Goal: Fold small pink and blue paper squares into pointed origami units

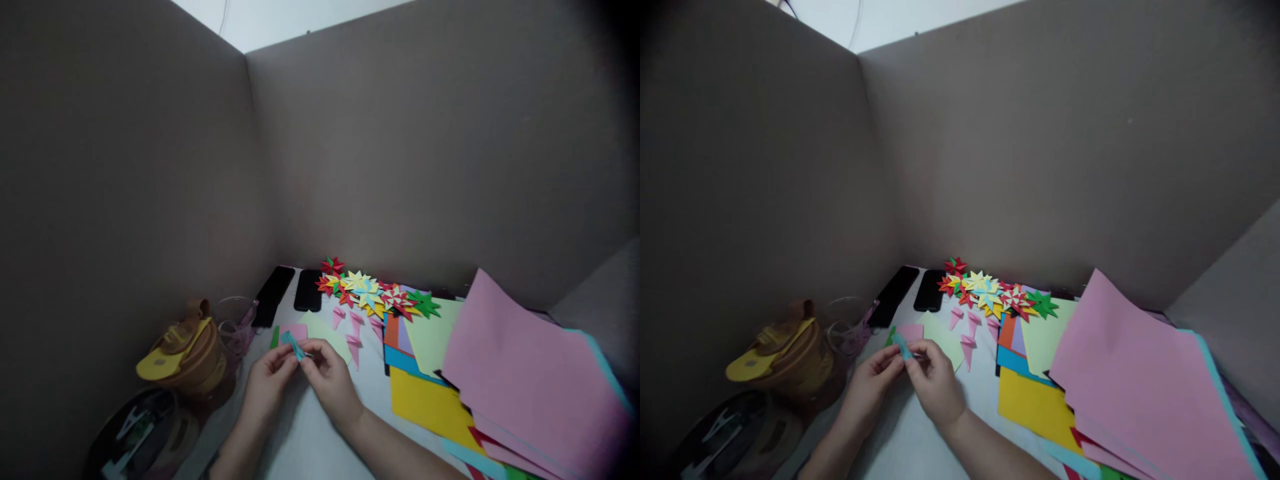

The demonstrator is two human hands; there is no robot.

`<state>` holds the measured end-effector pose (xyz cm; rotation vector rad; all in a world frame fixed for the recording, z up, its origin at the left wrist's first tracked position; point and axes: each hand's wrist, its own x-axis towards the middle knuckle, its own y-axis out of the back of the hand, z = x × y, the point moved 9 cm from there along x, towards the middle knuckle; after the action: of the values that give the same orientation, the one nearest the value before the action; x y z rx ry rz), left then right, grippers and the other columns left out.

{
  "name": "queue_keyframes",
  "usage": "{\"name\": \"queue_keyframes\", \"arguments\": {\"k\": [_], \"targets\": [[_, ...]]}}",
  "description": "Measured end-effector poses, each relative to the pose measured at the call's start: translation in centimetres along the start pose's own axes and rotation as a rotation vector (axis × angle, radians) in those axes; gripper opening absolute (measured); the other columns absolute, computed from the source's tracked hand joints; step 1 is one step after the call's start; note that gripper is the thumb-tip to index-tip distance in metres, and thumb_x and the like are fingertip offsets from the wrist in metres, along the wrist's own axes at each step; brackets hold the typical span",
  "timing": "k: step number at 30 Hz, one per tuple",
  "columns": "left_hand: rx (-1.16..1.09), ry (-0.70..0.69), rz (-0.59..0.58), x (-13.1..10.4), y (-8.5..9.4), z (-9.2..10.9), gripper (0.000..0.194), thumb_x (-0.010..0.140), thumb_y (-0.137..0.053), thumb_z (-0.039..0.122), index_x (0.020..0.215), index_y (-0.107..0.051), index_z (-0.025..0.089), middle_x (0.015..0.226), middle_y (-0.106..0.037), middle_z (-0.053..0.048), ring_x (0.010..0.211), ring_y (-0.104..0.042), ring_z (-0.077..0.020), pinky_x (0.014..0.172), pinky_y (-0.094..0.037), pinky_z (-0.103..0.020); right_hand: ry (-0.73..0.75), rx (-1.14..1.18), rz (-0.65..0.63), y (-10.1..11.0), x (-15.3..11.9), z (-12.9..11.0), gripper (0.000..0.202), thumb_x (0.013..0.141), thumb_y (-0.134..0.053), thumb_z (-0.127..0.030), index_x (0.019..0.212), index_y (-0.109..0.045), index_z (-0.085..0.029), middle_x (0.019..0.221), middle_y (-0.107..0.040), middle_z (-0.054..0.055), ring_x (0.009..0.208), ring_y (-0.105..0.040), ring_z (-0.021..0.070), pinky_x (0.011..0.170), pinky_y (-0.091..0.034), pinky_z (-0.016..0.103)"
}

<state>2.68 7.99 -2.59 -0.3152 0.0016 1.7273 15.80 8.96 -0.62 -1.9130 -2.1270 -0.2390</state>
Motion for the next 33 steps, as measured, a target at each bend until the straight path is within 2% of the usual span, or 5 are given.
{"name": "queue_keyframes", "arguments": {"k": [9, 15, 18, 25, 33], "targets": [[0.118, -0.121, 0.077, 0.0, 0.6, 1.1, 0.029, 0.061, -0.069, 0.030, 0.084, -0.067, 0.013, 0.063, -0.067, -0.002, 0.061, -0.061, -0.0162, 0.060, -0.047, -0.023, -0.121, 0.082, 0.138, 0.8, 0.7, 2.0, 0.016, 0.080, -0.052, -0.021, 0.096, -0.052, -0.020, 0.088, -0.064, 0.003, 0.076, -0.065, 0.0160, 0.066, -0.053, 0.026], [0.087, -0.198, 0.265, -0.4, 2.9, 2.3, 0.033, 0.062, -0.068, 0.032, 0.088, -0.063, 0.013, 0.072, -0.066, -0.003, 0.064, -0.059, -0.0155, 0.059, -0.045, -0.022, -0.117, 0.134, 0.244, 1.1, 2.4, 4.4, 0.031, 0.072, -0.047, -0.013, 0.102, -0.046, -0.021, 0.104, -0.062, 0.009, 0.095, -0.064, 0.0200, 0.070, -0.055, 0.030], [0.047, -0.161, 0.249, -0.3, 2.8, 1.9, 0.034, 0.062, -0.068, 0.034, 0.089, -0.062, 0.014, 0.068, -0.064, -0.001, 0.060, -0.057, -0.0138, 0.057, -0.043, -0.022, -0.040, -0.051, 0.305, 2.2, 1.8, 3.6, 0.052, 0.065, -0.044, -0.005, 0.113, -0.046, -0.022, 0.120, -0.054, 0.009, 0.117, -0.052, 0.0210, 0.091, -0.048, 0.036], [-0.063, -0.017, 0.106, -0.6, 0.8, 0.7, 0.030, 0.061, -0.067, 0.030, 0.085, -0.059, 0.015, 0.060, -0.056, 0.004, 0.053, -0.052, -0.0103, 0.053, -0.040, -0.020, 0.181, -0.332, 0.053, 1.6, 0.3, -1.9, 0.048, 0.065, -0.045, -0.002, 0.106, -0.059, -0.025, 0.129, -0.045, 0.008, 0.116, -0.049, 0.0213, 0.088, -0.048, 0.032], [-0.132, 0.127, -0.152, -2.5, -2.8, -0.3, 0.052, 0.050, -0.079, 0.037, 0.091, -0.056, 0.016, 0.063, -0.059, 0.003, 0.054, -0.055, -0.0123, 0.053, -0.039, -0.022, 0.448, -0.475, -0.163, 2.2, -3.8, -5.7, 0.053, 0.061, -0.044, 0.002, 0.098, -0.067, -0.028, 0.110, -0.058, 0.006, 0.100, -0.058, 0.0206, 0.082, -0.051, 0.032]]}}
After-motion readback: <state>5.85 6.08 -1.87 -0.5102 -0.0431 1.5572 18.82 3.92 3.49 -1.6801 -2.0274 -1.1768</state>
